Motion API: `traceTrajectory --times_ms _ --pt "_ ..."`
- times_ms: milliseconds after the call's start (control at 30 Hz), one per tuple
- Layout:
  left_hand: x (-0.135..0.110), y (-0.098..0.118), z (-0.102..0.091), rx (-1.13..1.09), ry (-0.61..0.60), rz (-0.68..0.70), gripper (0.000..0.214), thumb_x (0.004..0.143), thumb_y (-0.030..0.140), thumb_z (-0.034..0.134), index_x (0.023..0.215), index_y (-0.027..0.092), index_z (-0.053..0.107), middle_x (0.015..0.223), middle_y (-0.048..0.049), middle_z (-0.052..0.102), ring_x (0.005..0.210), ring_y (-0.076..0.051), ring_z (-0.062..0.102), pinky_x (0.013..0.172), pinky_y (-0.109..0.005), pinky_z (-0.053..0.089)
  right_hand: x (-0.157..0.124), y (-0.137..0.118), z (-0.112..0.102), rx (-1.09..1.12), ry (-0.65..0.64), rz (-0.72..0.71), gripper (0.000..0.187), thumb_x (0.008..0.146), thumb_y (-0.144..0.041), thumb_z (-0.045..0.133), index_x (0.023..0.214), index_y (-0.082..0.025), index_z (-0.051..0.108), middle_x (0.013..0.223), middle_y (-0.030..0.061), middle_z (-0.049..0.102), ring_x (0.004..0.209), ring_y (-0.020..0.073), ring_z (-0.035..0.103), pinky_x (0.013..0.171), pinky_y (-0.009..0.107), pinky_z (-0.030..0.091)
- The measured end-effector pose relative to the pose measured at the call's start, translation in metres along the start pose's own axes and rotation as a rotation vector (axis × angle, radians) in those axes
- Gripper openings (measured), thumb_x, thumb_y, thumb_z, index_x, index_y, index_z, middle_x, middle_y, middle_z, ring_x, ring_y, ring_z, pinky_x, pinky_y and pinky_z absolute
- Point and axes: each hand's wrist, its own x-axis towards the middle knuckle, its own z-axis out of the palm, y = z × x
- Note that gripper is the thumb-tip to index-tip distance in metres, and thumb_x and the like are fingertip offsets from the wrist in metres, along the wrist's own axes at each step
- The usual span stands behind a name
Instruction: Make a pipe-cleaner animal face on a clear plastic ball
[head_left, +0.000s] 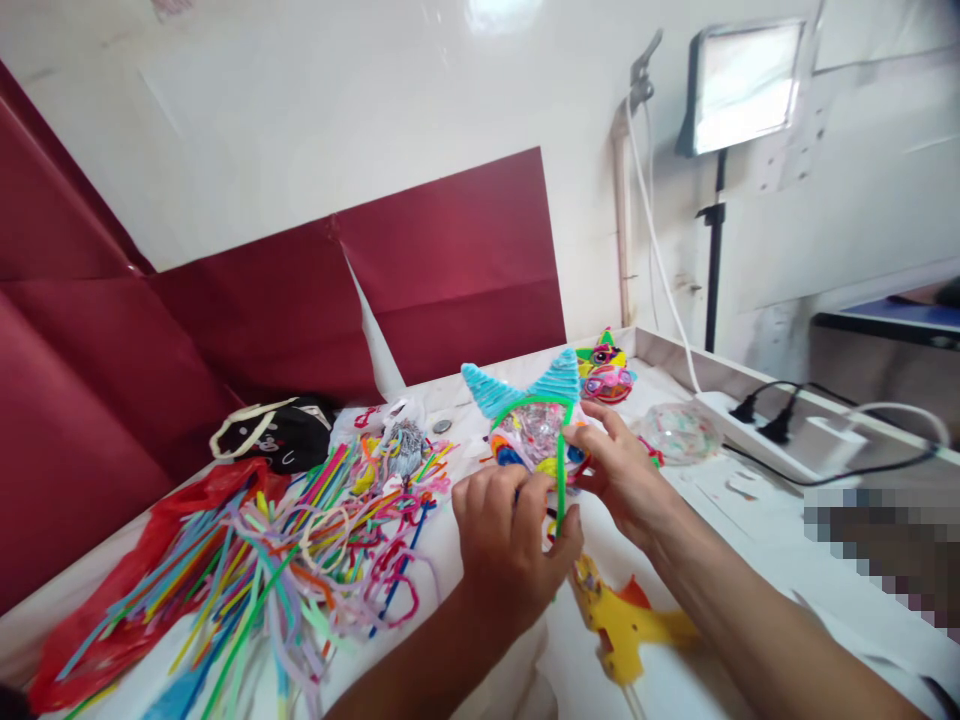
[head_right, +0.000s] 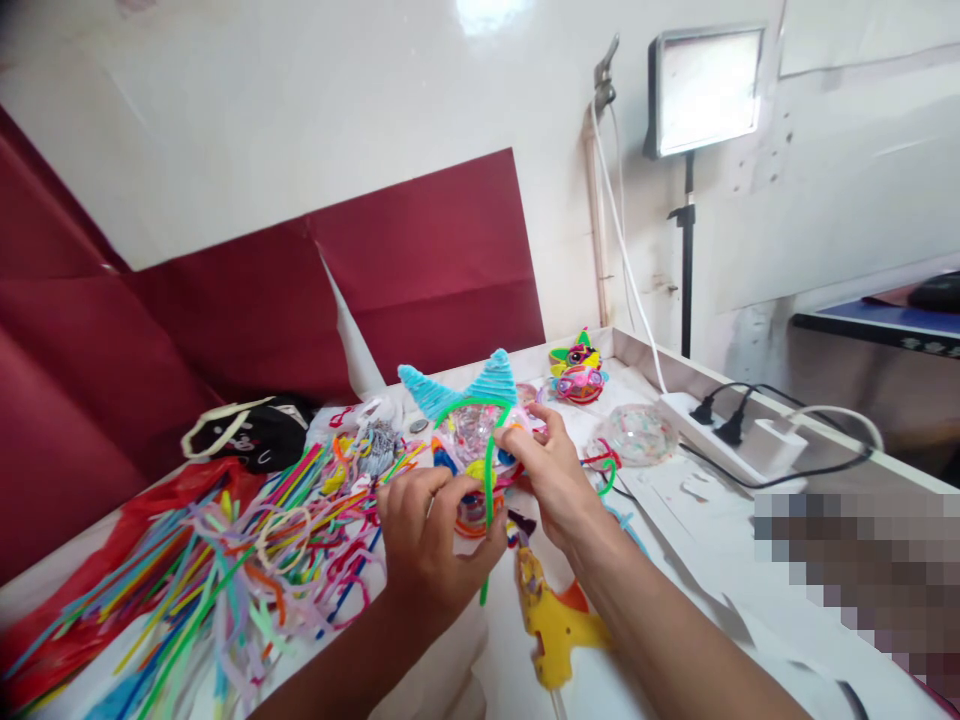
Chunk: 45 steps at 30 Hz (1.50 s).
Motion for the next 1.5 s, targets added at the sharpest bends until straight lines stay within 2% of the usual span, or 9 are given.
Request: traceTrajectory --times_ms 200,500,700,867,1033,1267,1500 --pt "0.001 -0.001 -0.006 -0.021 -0.042 0.066 0.024 0.074 0.008 0.066 0.096 0.013 0.06 0.079 -0.0059 0.067 0.076 -0.022 0.059 0.073 -0.038 0.04 0.0 -0.002 -0.001 0.0 0.017 0.006 0.068 0.06 -0.034 0.074 0.122 -0.024 0.047 0.081 -0.0022 0.061 0.069 0.0147 0.056 0.059 0.026 0.049" --pt "0.007 -0.009 -0.014 -0.061 -0.05 0.116 0.027 0.083 0.007 0.062 0.11 0.008 0.06 0.086 -0.009 0.069 0.077 -0.018 0.064 0.076 -0.033 0.048 -0.003 -0.006 -0.005 -0.03 0.041 -0.01 0.073 0.058 -0.035 0.075 0.124 -0.023 0.045 0.081 -0.0023 0.058 0.07 0.0151 0.056 0.061 0.026 0.049" --pt "0.009 -0.016 -0.016 -0.148 -0.175 0.041 0.03 0.088 0.013 0.057 0.119 0.012 0.059 0.089 -0.0062 0.066 0.072 -0.012 0.063 0.07 -0.021 0.052 -0.005 -0.009 -0.003 -0.046 0.035 -0.003 0.073 0.059 -0.035 0.075 0.124 -0.023 0.046 0.082 -0.002 0.059 0.07 0.0149 0.055 0.06 0.026 0.048" --pt "0.013 -0.023 -0.02 -0.172 -0.222 0.083 0.029 0.091 0.014 0.054 0.12 0.014 0.06 0.081 -0.003 0.062 0.066 -0.009 0.059 0.064 -0.018 0.05 -0.004 -0.006 -0.004 -0.058 0.027 0.003 0.074 0.061 -0.034 0.074 0.128 -0.024 0.044 0.085 -0.001 0.059 0.07 0.015 0.056 0.061 0.027 0.049" --pt "0.016 -0.028 -0.023 -0.131 -0.293 0.154 0.031 0.093 0.014 0.05 0.122 0.015 0.059 0.081 -0.0028 0.06 0.065 -0.009 0.057 0.06 -0.018 0.049 -0.003 -0.004 -0.002 -0.047 0.022 0.005 0.073 0.061 -0.034 0.074 0.127 -0.023 0.045 0.083 -0.0015 0.06 0.07 0.0148 0.057 0.059 0.025 0.049" --pt "0.021 -0.033 -0.023 -0.056 -0.29 0.266 0.031 0.094 0.011 0.045 0.121 0.015 0.058 0.08 -0.0022 0.059 0.066 -0.01 0.057 0.059 -0.021 0.049 -0.005 -0.004 0.0 -0.037 0.027 0.02 0.074 0.058 -0.032 0.075 0.126 -0.022 0.046 0.078 -0.0026 0.063 0.068 0.0156 0.059 0.057 0.025 0.049" --pt "0.023 -0.036 -0.023 -0.036 -0.318 0.317 0.031 0.094 0.01 0.042 0.12 0.016 0.058 0.077 -0.0011 0.055 0.061 -0.01 0.051 0.053 -0.022 0.044 -0.005 -0.003 -0.002 -0.06 0.026 0.026 0.073 0.059 -0.033 0.074 0.126 -0.023 0.045 0.081 -0.0013 0.064 0.069 0.017 0.06 0.058 0.027 0.05"
